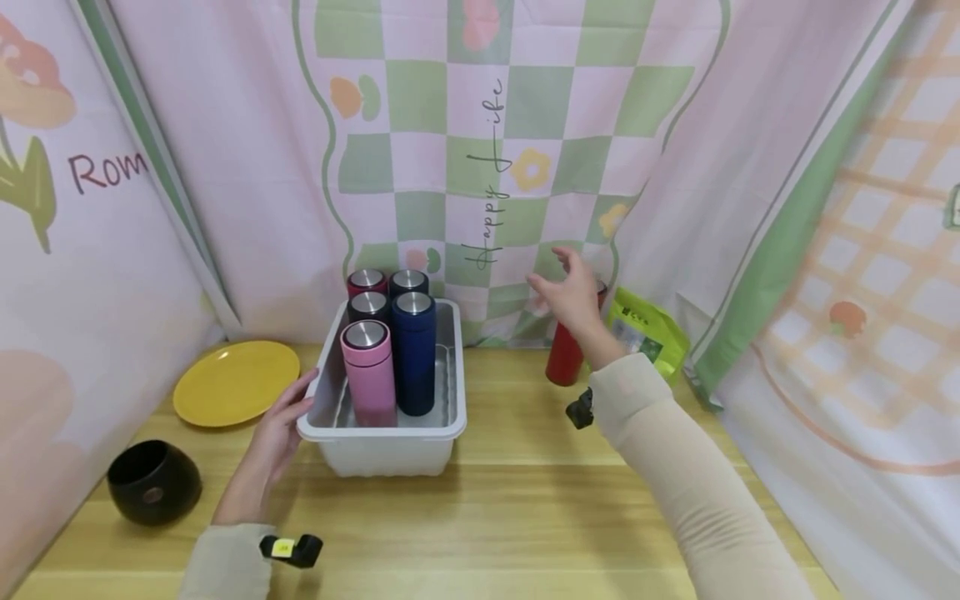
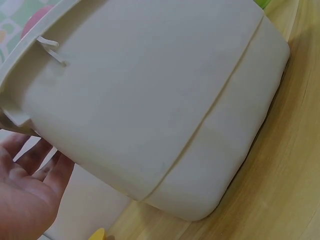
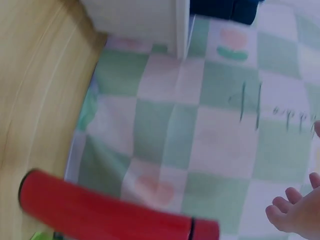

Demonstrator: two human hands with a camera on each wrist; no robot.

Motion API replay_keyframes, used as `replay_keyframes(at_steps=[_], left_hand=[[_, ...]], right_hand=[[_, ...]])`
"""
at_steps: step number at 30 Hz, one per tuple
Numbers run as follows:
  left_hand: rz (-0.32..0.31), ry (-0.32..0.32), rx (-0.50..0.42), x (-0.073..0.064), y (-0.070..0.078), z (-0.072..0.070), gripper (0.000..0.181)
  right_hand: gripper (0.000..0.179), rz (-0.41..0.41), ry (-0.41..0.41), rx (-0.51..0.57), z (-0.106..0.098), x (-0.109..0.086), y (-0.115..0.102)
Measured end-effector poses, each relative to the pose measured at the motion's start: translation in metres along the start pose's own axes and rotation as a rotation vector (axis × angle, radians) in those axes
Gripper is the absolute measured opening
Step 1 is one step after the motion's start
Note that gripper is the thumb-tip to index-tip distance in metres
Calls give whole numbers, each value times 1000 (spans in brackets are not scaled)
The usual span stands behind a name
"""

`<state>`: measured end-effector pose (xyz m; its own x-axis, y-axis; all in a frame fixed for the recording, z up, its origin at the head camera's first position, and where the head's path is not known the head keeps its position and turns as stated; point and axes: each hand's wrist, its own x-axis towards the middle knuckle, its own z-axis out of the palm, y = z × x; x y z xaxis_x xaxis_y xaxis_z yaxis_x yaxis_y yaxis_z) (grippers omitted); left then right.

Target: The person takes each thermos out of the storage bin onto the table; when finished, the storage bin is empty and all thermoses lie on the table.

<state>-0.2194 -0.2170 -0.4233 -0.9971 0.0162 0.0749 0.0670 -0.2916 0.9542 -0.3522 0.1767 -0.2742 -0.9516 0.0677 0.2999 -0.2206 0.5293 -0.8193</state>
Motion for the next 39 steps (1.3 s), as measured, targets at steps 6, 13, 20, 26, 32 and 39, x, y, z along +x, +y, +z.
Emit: replay_keyframes(at_steps=[6, 13, 20, 26, 32, 39], left_hand=[[0, 3, 3, -2, -1, 0, 44], [-13, 11, 7, -2, 1, 1, 47], [-12, 9, 4, -1, 0, 0, 47], [-5, 2, 4, -1, -2, 1, 48], [-11, 2, 6, -2, -1, 1, 50], [-23, -3, 3, -2, -1, 1, 52]], right_hand=[[69, -18, -66, 25, 20, -13, -23], [67, -88, -176, 93, 43, -28, -45], [63, -79, -257, 124, 66, -45, -62], [61, -77, -309, 190, 85, -59, -74], [59, -59, -365, 204, 104, -72, -85], [59, -47, -380, 101, 122, -83, -93]])
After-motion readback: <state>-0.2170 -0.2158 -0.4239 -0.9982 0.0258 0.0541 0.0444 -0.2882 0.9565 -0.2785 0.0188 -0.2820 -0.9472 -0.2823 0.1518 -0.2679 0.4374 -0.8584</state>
